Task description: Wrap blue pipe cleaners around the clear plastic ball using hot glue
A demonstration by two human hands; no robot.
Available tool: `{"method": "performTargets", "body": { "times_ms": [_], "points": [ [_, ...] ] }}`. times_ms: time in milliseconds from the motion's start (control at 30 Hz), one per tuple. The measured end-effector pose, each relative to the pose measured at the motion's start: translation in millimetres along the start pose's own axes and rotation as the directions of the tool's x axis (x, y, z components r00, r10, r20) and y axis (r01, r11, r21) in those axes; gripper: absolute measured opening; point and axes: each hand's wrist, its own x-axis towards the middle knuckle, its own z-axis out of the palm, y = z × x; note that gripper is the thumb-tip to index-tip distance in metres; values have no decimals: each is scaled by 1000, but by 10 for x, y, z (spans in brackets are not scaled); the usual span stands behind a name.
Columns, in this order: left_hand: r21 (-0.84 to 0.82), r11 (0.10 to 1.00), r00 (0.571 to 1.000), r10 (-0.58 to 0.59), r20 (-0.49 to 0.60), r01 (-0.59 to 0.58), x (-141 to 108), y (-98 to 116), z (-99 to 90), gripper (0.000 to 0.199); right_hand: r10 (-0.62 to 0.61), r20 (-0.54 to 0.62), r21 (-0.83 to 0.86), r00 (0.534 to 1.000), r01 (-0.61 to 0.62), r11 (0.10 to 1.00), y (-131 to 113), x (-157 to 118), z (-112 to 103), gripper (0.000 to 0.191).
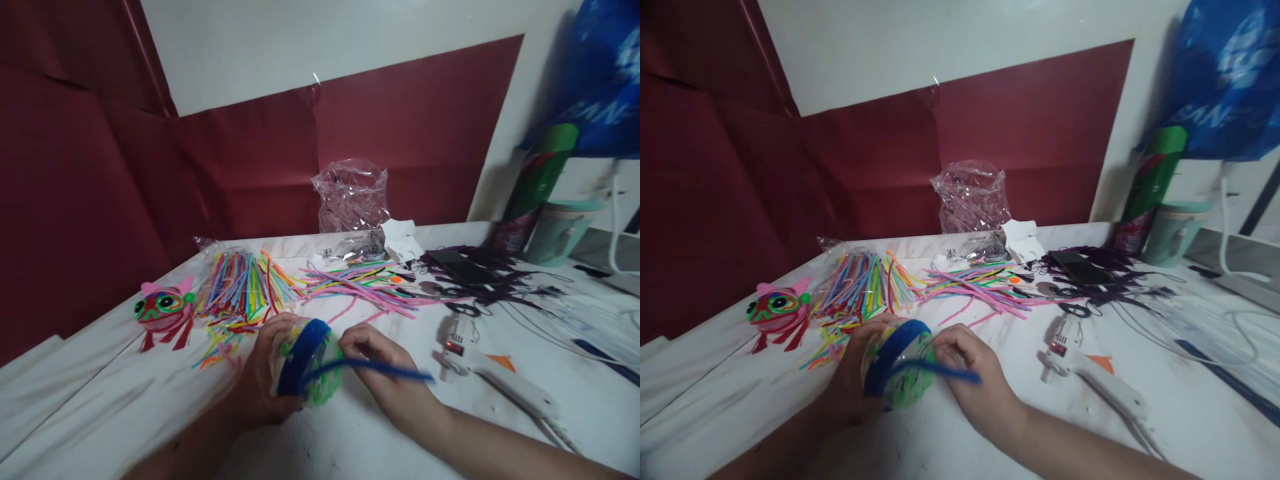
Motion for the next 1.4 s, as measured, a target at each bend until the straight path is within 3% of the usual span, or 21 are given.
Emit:
{"method": "performTargets", "body": {
  "times_ms": [133, 233, 333, 400, 467, 567, 633, 767, 967, 1033, 1133, 1233, 1400],
  "points": [
    [-290, 933, 969, -240, -52, 215, 21, -83, -58, 74, 109, 46, 25, 993, -110, 994, -14, -9, -12, 13],
    [-493, 775, 880, -473, -38, 395, -18, -110, -76, 71, 129, 56, 1, 990, -129, 992, -24, 4, -27, 13],
    [-605, 651, 815, -579, -6, 459, -43, -82, -88, 74, 123, 62, -26, 990, -122, 992, -31, 19, -44, 15],
    [-585, 674, 830, -558, -2, 452, -43, -69, -100, 75, 128, 78, -38, 989, -126, 991, -21, 19, -42, 15],
    [-488, 770, 875, -483, -22, 413, -44, -77, -103, 74, 154, 102, -36, 983, -151, 988, 10, 8, -19, 15],
    [-224, 933, 947, -309, -88, 284, -63, -99, -58, 75, 220, 126, -10, 967, -221, 975, 78, -30, 53, 30],
    [-13, 985, 978, -170, -121, 170, -79, -99, 3, 78, 264, 128, 10, 956, -267, 964, 115, -66, 107, 42],
    [273, 961, 994, -13, -105, 41, -90, -88, 108, 81, 293, 142, 26, 946, -299, 954, 145, -130, 175, 59],
    [302, 952, 996, -12, -90, 39, -87, -106, 118, 83, 292, 126, -14, 948, -292, 956, 180, -130, 163, 51],
    [197, 976, 993, -70, -98, 88, -86, -101, 96, 80, 258, 120, -35, 959, -256, 966, 170, -109, 135, 43],
    [-148, 957, 966, -257, -35, 249, -79, -99, 48, 73, 191, 138, -82, 972, -181, 980, 121, -75, 83, 32],
    [-438, 822, 925, -374, 66, 364, -67, -116, 2, 73, 101, 159, -115, 982, -83, 990, 56, -41, 41, 27],
    [-700, 570, 850, -516, 103, 431, -42, -94, -21, 69, -6, 218, -215, 976, 54, 975, -59, 53, -16, 28]
  ]
}}
